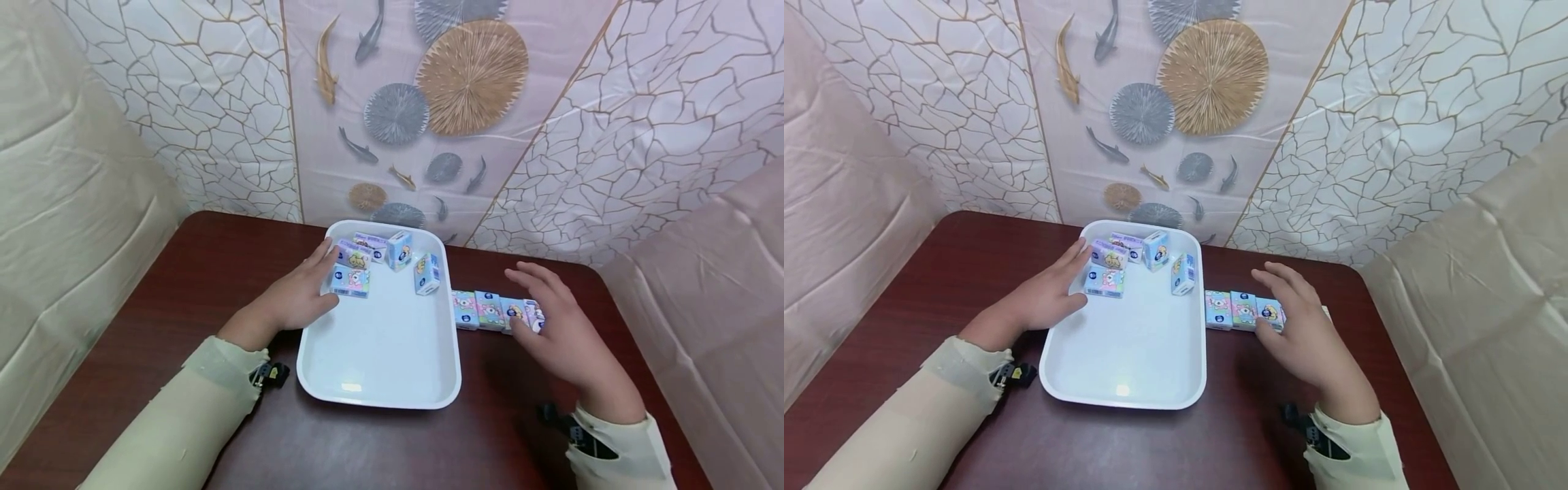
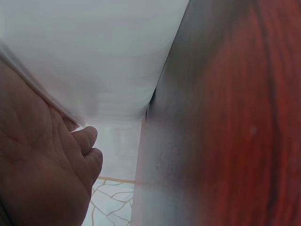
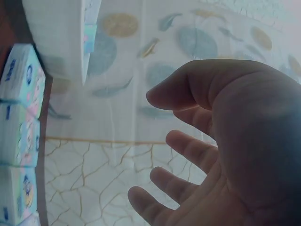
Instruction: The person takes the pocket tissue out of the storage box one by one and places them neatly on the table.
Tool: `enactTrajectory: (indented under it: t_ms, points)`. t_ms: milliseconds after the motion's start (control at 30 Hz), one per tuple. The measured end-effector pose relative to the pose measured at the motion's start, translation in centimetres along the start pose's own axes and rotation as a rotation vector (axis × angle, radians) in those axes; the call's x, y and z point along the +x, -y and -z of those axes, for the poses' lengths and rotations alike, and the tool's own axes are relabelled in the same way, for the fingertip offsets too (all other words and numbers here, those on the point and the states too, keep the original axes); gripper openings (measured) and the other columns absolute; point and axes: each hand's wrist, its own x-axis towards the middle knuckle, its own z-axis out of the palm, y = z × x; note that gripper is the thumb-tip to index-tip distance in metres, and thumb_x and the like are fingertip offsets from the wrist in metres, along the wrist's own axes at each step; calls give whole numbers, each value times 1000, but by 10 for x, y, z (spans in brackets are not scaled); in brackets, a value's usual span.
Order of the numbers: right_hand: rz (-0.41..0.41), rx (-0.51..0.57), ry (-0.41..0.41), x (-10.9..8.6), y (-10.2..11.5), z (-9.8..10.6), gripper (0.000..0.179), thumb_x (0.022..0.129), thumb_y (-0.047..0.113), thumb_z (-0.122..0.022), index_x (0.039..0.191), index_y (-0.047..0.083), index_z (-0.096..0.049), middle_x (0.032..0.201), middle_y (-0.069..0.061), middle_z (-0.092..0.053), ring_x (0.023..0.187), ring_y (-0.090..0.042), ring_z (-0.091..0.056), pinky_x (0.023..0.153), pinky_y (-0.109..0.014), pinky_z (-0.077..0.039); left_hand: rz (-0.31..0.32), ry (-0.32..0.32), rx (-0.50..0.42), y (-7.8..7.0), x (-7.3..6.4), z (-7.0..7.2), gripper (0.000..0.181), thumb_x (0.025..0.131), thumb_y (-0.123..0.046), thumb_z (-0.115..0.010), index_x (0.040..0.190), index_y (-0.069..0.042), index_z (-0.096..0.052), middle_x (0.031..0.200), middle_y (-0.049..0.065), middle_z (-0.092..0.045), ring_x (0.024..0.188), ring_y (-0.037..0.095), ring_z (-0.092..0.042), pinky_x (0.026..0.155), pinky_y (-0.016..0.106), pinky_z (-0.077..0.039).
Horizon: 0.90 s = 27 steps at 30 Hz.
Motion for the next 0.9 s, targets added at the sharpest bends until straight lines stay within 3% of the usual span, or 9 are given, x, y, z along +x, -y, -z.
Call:
enactTrajectory:
  t_ms: [567,900]
  points:
    - [49,-25,91,28,34,-8,71,92,20,-77,157,26,-48,166,-2,-38,139,-30,-54,103,-58,-56,-3,-7,-2,0,0,1,90,101,-43,-55,171,-25,-2,177,-9,15,165,29,-7,125,62,-28]
    - [61,-17,118,51,40,-21,69,89,20,-81,152,21,-54,156,-4,-46,126,-24,-62,99,-46,-60,0,-5,4,0,1,0,90,100,-44,-54,170,-26,-1,177,-10,16,165,29,-7,125,62,-29]
